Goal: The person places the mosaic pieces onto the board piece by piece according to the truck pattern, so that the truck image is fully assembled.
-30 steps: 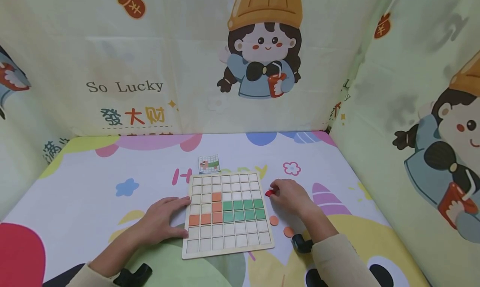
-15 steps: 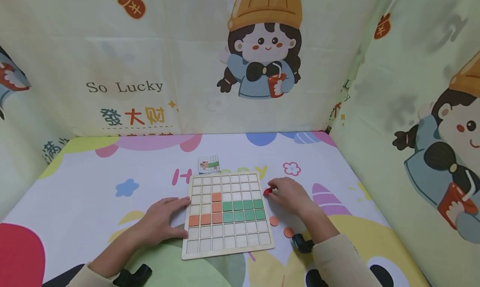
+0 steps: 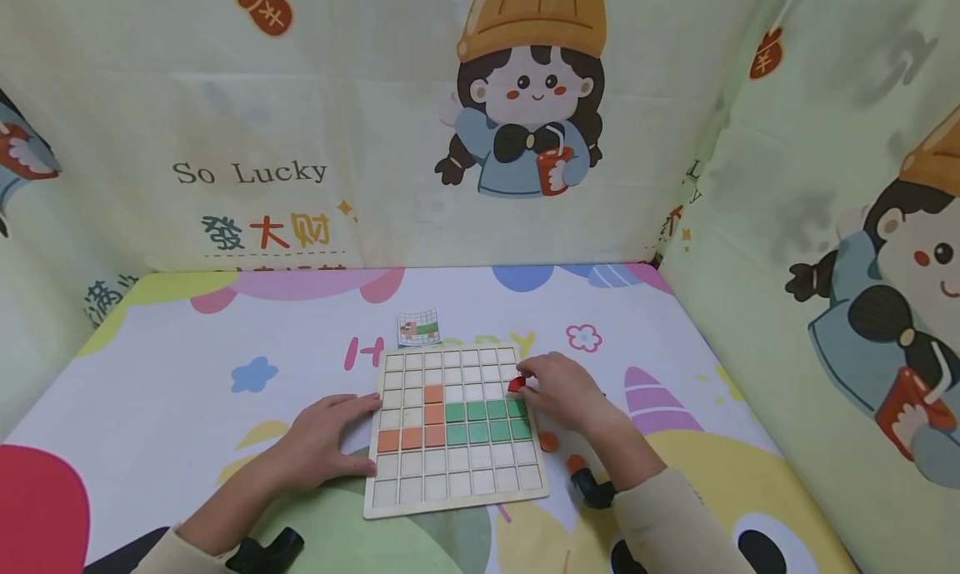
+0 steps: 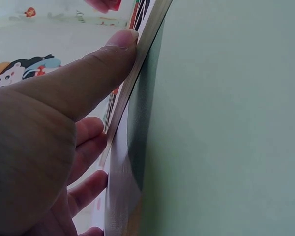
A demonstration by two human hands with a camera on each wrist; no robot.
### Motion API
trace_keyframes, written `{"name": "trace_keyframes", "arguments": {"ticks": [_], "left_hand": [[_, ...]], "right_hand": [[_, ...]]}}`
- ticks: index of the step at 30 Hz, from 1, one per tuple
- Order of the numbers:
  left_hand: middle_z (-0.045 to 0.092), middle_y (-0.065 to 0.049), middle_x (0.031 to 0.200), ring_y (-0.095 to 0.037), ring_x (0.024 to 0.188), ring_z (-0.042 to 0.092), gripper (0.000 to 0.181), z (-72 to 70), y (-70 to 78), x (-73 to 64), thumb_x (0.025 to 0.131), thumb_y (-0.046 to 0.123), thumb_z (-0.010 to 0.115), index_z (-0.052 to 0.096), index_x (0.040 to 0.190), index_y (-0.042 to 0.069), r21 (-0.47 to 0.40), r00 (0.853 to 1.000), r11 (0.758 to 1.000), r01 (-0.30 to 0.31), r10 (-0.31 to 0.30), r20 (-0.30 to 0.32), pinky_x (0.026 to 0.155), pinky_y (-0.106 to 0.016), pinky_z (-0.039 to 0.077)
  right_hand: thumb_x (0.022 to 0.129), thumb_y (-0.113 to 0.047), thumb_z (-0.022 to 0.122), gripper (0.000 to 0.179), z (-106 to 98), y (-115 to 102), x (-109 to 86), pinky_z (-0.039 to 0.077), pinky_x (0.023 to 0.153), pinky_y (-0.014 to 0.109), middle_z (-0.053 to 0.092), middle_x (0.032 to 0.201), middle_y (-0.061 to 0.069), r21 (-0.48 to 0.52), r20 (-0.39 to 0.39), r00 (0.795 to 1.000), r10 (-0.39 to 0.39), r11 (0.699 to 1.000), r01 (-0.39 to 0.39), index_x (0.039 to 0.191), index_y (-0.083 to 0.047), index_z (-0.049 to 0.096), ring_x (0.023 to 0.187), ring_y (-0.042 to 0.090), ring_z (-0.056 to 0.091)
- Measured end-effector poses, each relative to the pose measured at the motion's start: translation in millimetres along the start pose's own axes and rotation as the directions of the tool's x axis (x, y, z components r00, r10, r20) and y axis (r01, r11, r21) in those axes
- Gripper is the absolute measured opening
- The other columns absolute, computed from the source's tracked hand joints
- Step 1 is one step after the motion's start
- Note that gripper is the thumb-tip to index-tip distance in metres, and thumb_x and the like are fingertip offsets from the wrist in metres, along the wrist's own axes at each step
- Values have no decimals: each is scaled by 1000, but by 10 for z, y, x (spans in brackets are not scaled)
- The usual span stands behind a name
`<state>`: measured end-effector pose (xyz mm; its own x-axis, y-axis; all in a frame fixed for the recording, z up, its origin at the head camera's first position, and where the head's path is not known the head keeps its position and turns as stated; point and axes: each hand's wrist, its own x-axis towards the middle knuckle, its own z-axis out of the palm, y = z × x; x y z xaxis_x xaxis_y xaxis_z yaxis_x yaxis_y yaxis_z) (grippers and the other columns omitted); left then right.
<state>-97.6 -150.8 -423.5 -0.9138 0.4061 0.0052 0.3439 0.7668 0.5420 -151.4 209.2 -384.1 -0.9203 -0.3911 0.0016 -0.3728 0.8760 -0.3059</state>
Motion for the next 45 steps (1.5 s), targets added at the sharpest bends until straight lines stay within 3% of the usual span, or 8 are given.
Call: {"name": "trace_keyframes", "arguments": {"ticks": [9, 21, 45], "left_hand": [[57, -4, 141, -37, 132, 44, 83, -4, 5, -4, 71, 45, 89, 58, 141, 11, -5, 1000, 1000, 7, -7, 2, 106, -60, 32], [57, -4, 140, -36, 131, 45, 82, 0, 4, -1, 71, 45, 89, 58, 140, 12, -3, 1000, 1000, 3, -3, 1, 105, -59, 33], [57, -3, 140, -35, 132, 43, 84, 15, 7, 19, 71, 47, 89, 58, 141, 13, -7, 999, 999, 33, -33, 18, 107, -59, 32]], "right_hand": [[91, -16, 75, 31, 62, -216, 95, 52, 91, 42, 69, 104, 3, -21, 11, 999, -44, 999, 44, 120, -5, 70, 102, 25, 60], [91, -17, 74, 28, 125, -429, 217, 53, 89, 40, 69, 106, 4, -20, -3, 986, -170, 985, 169, 116, -4, 71, 103, 23, 61], [94, -24, 72, 28, 347, -828, 489, 52, 91, 38, 71, 107, 2, -13, 58, 964, -260, 965, 261, 116, -7, 72, 104, 22, 61]]}}
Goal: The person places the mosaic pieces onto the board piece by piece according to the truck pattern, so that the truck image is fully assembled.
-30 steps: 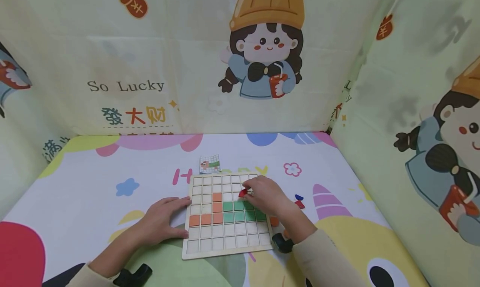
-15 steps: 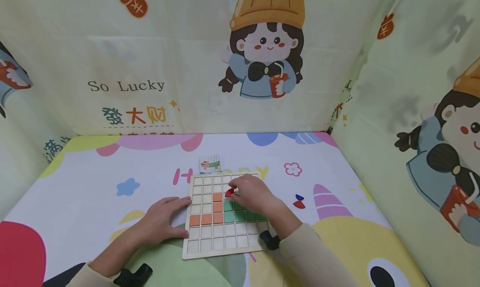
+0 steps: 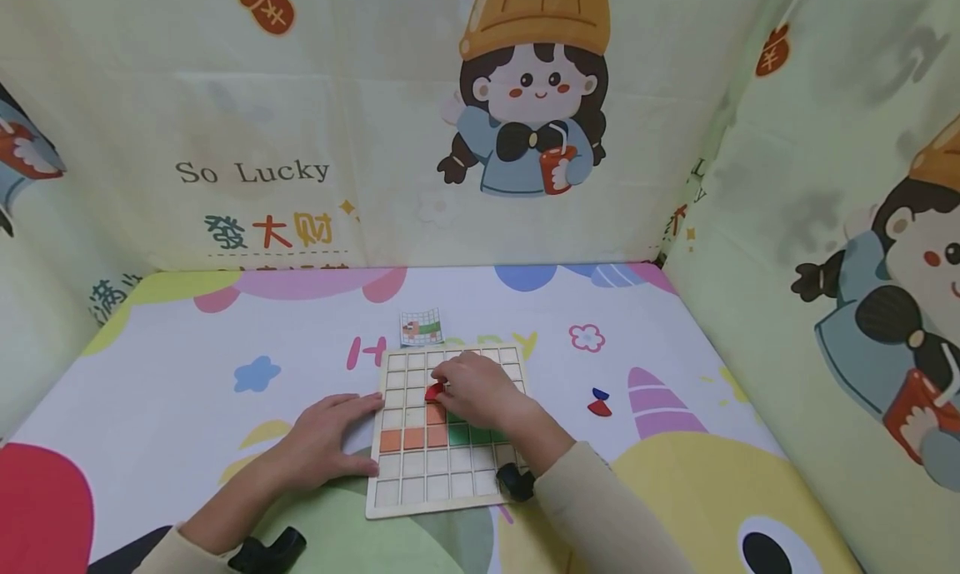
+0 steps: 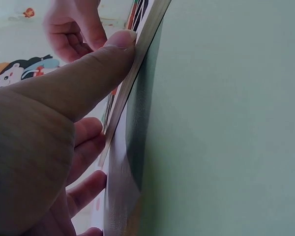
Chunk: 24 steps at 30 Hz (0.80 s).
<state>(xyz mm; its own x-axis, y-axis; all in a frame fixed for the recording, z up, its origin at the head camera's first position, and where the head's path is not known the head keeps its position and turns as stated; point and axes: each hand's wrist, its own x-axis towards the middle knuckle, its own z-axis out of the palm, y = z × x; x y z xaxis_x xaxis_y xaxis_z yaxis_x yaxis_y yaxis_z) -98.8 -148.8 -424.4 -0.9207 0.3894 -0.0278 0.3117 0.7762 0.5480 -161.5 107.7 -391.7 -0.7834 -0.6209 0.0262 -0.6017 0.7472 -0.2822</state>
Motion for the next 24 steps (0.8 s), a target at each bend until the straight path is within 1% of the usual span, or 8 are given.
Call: {"name": "trace_keyframes", "arguments": {"ticks": [5, 13, 24], "left_hand": [[57, -3, 140, -35, 132, 43, 84, 0, -4, 4, 71, 48, 89, 58, 141, 13, 4, 1000, 1000, 1, -1, 0, 106, -60, 33], [57, -4, 140, -36, 132, 44, 84, 1, -16, -1, 71, 48, 89, 58, 141, 13, 3, 1000, 1000, -10, 10, -8, 106, -60, 33], [57, -3, 140, -35, 132, 44, 84, 8, -23, -1, 71, 48, 88, 58, 141, 13, 7, 1000, 1000, -9, 10, -7, 107, -60, 32]], "right_hand": [[94, -26, 72, 29, 24, -67, 73, 52, 90, 35, 71, 107, 0, -33, 10, 1000, 3, 999, -3, 117, -9, 73, 101, 20, 62], [94, -25, 70, 30, 59, -173, 189, 51, 89, 32, 71, 107, -1, -40, 73, 996, 41, 998, -38, 120, -11, 72, 97, 17, 59], [95, -27, 70, 29, 70, -220, 228, 51, 87, 31, 72, 105, -2, -53, 100, 994, 46, 998, -41, 120, -12, 73, 94, 16, 58]]}}
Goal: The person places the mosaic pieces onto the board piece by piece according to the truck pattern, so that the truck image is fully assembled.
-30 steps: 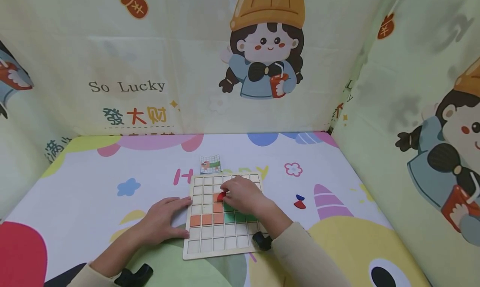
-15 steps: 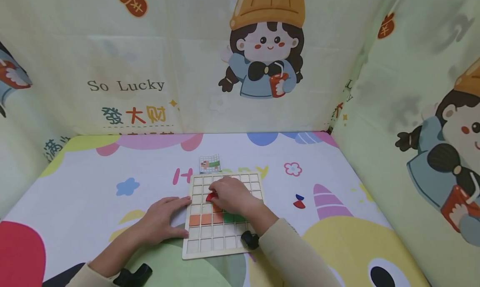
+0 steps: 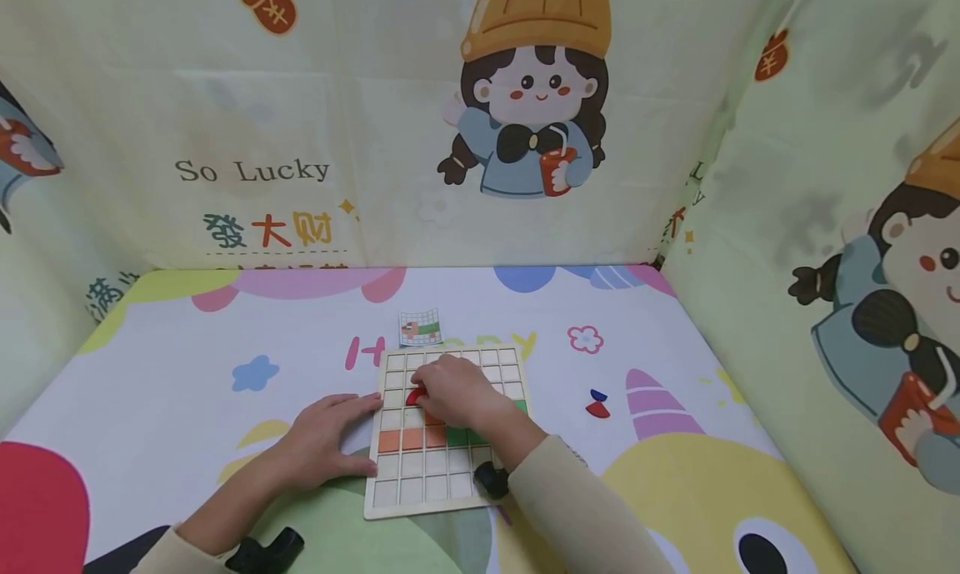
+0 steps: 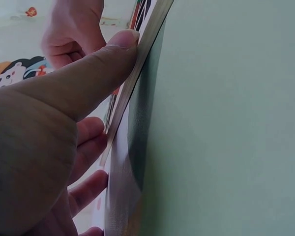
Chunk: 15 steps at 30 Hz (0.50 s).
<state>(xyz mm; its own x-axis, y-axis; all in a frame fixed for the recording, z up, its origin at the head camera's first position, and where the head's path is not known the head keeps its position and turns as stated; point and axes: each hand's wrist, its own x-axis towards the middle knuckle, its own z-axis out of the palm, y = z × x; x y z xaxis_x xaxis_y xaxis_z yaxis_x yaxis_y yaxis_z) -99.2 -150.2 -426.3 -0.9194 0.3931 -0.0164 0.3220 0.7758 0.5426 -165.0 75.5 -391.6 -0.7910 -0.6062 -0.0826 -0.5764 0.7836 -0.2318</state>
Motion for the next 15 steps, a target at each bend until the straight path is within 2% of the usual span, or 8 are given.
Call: {"name": "trace_keyframes", "arguments": {"ticks": [15], "left_hand": [[57, -3, 141, -35, 132, 44, 83, -4, 9, -10, 70, 47, 89, 59, 140, 12, 1, 1000, 1000, -3, 3, -7, 107, -60, 32]], "right_hand": [[95, -26, 70, 29, 10, -16, -2, 51, 88, 30, 72, 105, -2, 8, 4, 1000, 19, 1000, -19, 121, -12, 73, 97, 17, 59]]}}
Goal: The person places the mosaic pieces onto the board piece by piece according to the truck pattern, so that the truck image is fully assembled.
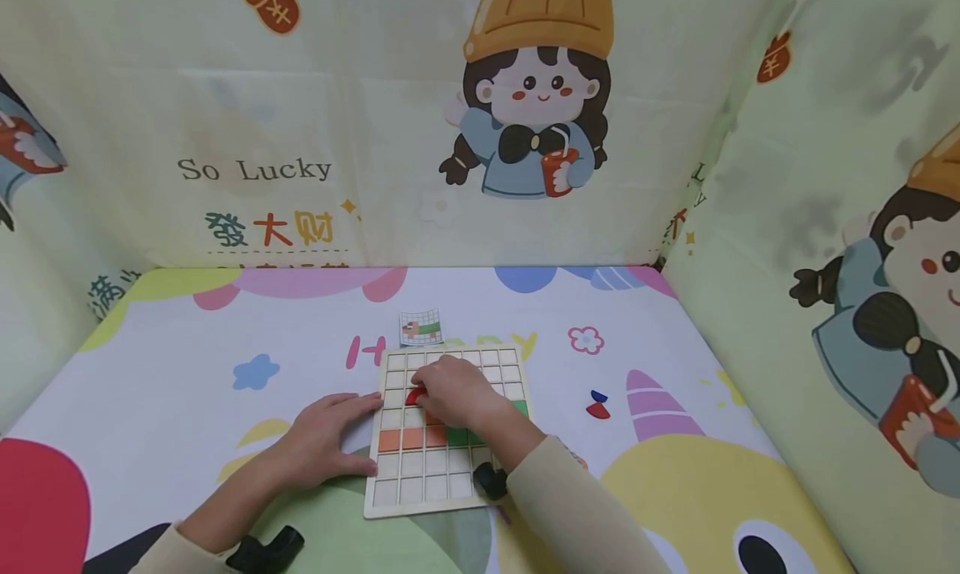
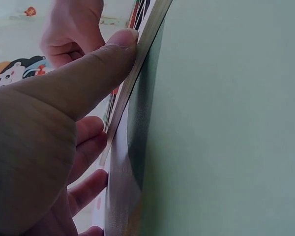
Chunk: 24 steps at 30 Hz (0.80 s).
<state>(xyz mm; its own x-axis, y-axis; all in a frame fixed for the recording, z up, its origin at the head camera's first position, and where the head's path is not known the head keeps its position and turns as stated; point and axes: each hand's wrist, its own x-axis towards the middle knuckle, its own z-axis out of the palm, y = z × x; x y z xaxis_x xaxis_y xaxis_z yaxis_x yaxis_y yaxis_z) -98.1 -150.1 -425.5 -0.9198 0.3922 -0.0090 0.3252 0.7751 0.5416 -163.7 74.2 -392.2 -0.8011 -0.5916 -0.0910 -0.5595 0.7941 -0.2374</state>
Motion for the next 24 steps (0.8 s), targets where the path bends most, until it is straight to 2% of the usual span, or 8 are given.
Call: {"name": "trace_keyframes", "arguments": {"ticks": [11, 24], "left_hand": [[57, -3, 141, -35, 132, 44, 84, 8, -10, -7, 70, 46, 89, 58, 140, 12, -6, 1000, 1000, 4, -4, 3, 106, -60, 32], [57, -3, 141, -36, 132, 44, 83, -3, -1, 7, 71, 46, 89, 58, 140, 12, -2, 1000, 1000, 4, -4, 7, 107, -60, 32]], "right_hand": [[96, -26, 70, 29, 1, 3, -10, 50, 86, 29, 72, 105, -2, -9, 4, 1000, -6, 1000, 6, 121, -12, 74, 94, 16, 57], [95, -25, 70, 31, -2, -5, -27, 51, 92, 32, 72, 110, 0, 4, -4, 1000, 5, 1000, -5, 123, -12, 72, 101, 18, 59]]}}
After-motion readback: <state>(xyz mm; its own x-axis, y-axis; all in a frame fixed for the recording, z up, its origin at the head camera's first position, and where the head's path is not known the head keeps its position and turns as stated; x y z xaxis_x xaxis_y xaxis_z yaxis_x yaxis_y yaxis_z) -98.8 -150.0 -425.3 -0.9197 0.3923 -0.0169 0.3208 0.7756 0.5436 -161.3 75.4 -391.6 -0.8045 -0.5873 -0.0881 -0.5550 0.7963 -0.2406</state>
